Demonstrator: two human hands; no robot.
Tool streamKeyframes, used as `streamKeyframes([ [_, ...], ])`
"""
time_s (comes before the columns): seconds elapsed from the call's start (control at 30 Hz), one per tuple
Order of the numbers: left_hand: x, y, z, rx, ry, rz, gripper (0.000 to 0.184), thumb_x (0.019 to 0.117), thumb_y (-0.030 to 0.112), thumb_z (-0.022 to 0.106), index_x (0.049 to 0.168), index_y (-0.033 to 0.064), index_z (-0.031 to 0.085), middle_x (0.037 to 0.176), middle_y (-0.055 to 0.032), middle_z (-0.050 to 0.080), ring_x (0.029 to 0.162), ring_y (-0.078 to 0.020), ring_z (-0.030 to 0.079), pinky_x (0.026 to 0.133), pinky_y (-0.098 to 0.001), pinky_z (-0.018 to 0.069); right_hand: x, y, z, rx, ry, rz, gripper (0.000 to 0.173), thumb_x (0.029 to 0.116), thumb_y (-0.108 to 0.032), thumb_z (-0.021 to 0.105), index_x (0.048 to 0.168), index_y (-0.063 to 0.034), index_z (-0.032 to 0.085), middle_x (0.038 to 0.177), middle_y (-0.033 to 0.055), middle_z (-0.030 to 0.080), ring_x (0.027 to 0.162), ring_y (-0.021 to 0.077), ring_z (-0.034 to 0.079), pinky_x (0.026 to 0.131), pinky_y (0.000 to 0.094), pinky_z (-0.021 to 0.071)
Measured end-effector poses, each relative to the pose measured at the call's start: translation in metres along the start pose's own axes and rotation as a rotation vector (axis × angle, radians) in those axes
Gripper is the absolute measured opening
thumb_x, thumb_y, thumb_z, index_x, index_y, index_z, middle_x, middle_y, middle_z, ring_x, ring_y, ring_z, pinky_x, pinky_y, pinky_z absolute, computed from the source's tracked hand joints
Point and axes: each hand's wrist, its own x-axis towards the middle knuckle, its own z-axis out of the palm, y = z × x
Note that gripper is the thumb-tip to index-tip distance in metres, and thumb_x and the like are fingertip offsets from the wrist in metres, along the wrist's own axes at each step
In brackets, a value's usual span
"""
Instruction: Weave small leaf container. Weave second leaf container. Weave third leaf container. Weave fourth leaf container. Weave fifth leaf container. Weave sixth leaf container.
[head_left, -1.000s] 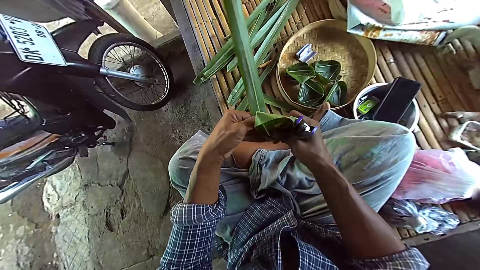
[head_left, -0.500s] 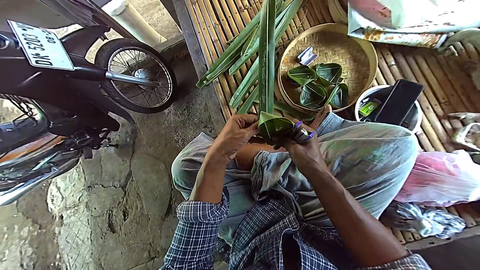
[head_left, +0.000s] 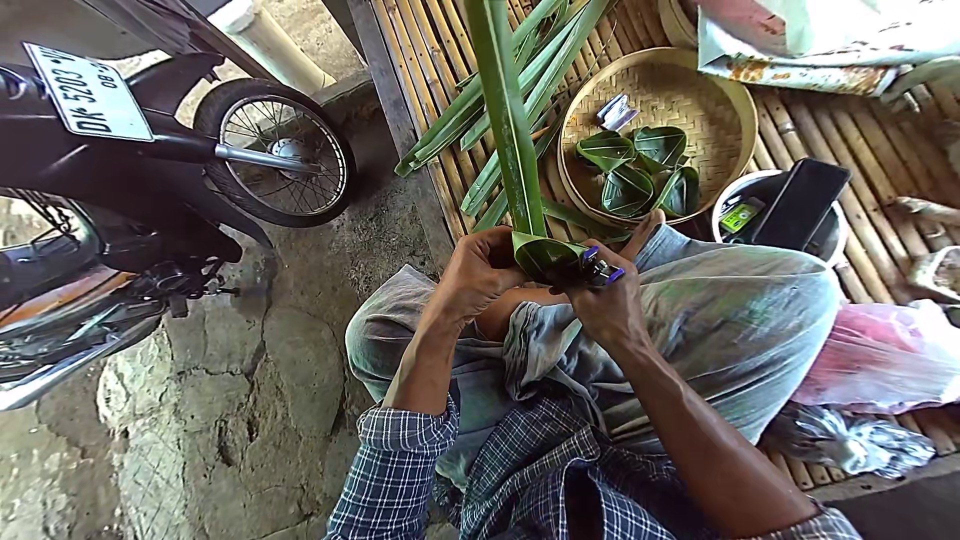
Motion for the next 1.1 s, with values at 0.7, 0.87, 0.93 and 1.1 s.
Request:
streamKeyframes([
  [0.7,-0.016,-0.013,-0.004,-0.170,-0.073,-0.107,0.031,0.0987,-0.002,0.044,0.117,-0.0015,0.069,0.106,-0.0167,0.073,0.090,-0.0246,0.073,0.084,-0.0447,0.0626,0.018,-0.003,-0.004,0.086,-0.226,0.350,0.046,0.0759,0.003,0.083,0.114,-0.0128,0.065,0.095,0.0107,0.072,0.067,0.0234,0.069,0.055,0.0400,0.0607],
  [0.87,-0.024,-0.015,0.007,-0.160,-0.018,-0.100,0.029,0.0957,0.017,0.063,0.119,0.0014,0.069,0.108,-0.0142,0.073,0.096,-0.0235,0.072,0.088,-0.0441,0.0611,0.018,0.001,-0.002,-0.003,-0.182,0.304,0.043,0.0731,0.002,0.083,0.110,-0.0132,0.066,0.090,0.0088,0.072,0.068,0.0210,0.069,0.057,0.0420,0.0590],
  [0.93,-0.024,-0.014,0.024,-0.023,0.158,-0.108,0.027,0.0891,0.013,0.079,0.113,0.0027,0.072,0.101,-0.0120,0.076,0.091,-0.0224,0.074,0.083,-0.0411,0.0639,0.018,0.003,0.001,-0.027,-0.181,0.286,0.046,0.0720,0.003,0.083,0.111,-0.0135,0.065,0.091,0.0087,0.072,0.070,0.0207,0.069,0.057,0.0428,0.0592],
  [1.1,-0.025,-0.021,0.030,-0.103,0.216,-0.112,0.021,0.0880,-0.001,0.076,0.109,-0.0024,0.072,0.102,-0.0167,0.075,0.092,-0.0261,0.074,0.086,-0.0436,0.0631,0.017,0.004,-0.003,0.033,-0.218,0.294,0.049,0.0691,0.002,0.088,0.111,-0.0120,0.067,0.093,0.0098,0.072,0.070,0.0214,0.069,0.058,0.0404,0.0602],
])
